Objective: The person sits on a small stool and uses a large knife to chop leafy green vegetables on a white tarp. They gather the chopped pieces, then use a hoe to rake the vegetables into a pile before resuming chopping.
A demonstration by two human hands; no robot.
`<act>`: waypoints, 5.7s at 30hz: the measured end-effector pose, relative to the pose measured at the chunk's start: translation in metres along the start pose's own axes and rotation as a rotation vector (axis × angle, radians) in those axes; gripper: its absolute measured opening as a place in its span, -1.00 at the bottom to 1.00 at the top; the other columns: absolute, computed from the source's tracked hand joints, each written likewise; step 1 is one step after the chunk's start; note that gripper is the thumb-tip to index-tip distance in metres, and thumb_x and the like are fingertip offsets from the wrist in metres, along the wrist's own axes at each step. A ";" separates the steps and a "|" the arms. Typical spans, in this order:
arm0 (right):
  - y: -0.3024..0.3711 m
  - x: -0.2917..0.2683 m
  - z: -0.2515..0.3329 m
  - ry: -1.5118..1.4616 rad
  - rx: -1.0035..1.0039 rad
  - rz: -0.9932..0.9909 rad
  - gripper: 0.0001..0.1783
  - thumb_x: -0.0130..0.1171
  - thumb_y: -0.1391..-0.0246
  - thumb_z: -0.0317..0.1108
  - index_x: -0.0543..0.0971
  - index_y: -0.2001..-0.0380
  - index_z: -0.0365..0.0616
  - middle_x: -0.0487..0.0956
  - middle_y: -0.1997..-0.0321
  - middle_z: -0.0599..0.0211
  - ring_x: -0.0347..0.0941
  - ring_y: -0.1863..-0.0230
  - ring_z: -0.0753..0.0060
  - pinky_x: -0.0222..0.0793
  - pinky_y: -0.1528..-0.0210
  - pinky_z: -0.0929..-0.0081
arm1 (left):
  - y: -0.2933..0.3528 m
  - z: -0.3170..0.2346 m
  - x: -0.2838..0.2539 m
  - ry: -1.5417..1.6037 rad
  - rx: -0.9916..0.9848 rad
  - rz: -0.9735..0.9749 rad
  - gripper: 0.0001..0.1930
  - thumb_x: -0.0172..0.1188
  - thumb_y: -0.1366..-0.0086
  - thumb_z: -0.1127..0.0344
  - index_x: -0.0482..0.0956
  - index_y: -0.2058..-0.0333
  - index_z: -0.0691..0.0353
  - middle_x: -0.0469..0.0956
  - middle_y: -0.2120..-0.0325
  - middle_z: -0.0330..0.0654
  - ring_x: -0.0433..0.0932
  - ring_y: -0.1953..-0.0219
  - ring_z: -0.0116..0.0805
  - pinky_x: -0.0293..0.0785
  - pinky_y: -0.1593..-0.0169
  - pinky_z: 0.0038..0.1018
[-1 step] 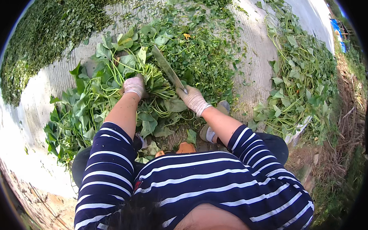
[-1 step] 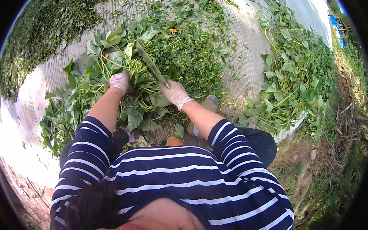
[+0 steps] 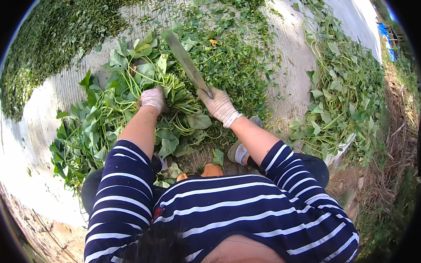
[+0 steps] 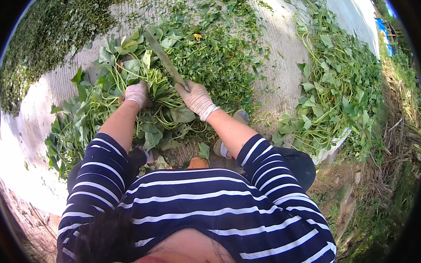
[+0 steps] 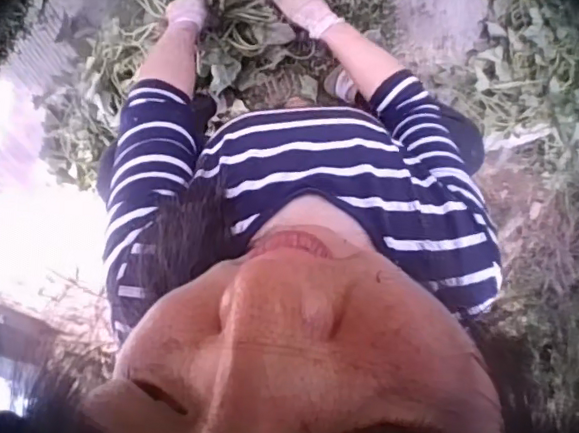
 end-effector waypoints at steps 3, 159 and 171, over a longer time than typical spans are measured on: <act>-0.008 -0.050 0.081 -0.509 -0.416 -0.230 -0.60 0.19 -0.23 -0.04 0.56 0.36 -0.23 0.48 0.61 0.20 0.30 0.61 0.29 0.27 0.48 0.29 | -0.008 -0.003 0.003 -0.071 0.003 0.036 -0.11 0.55 0.18 -0.09 0.47 -0.07 0.35 0.65 0.09 0.04 0.67 0.06 -0.09 0.58 -0.02 -0.26; -0.001 -0.003 0.089 -0.482 -0.482 -0.356 -0.78 0.07 -0.26 -0.32 0.47 0.10 -0.19 0.52 0.52 0.02 0.46 0.53 -0.08 0.38 0.45 0.20 | 0.013 0.015 0.031 0.028 -0.093 0.125 -0.18 0.49 0.14 -0.18 0.52 -0.07 0.15 0.69 0.12 -0.15 0.66 0.05 -0.20 0.39 -0.12 -0.14; -0.026 -0.001 0.101 -0.423 -0.395 -0.148 -0.64 0.08 -0.29 -0.20 0.54 -0.03 -0.19 0.62 0.38 -0.04 0.56 0.44 0.11 0.45 0.33 0.30 | 0.019 0.020 0.038 0.062 -0.074 0.035 -0.12 0.52 0.18 -0.11 0.40 -0.07 0.27 0.68 0.18 0.01 0.66 0.08 -0.10 0.40 -0.12 -0.13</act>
Point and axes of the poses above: each hand's wrist, its own y-axis away from the middle knuckle, its own x-axis out of the palm, z = x × y, the point moved 10 cm from there along -y, towards the middle knuckle
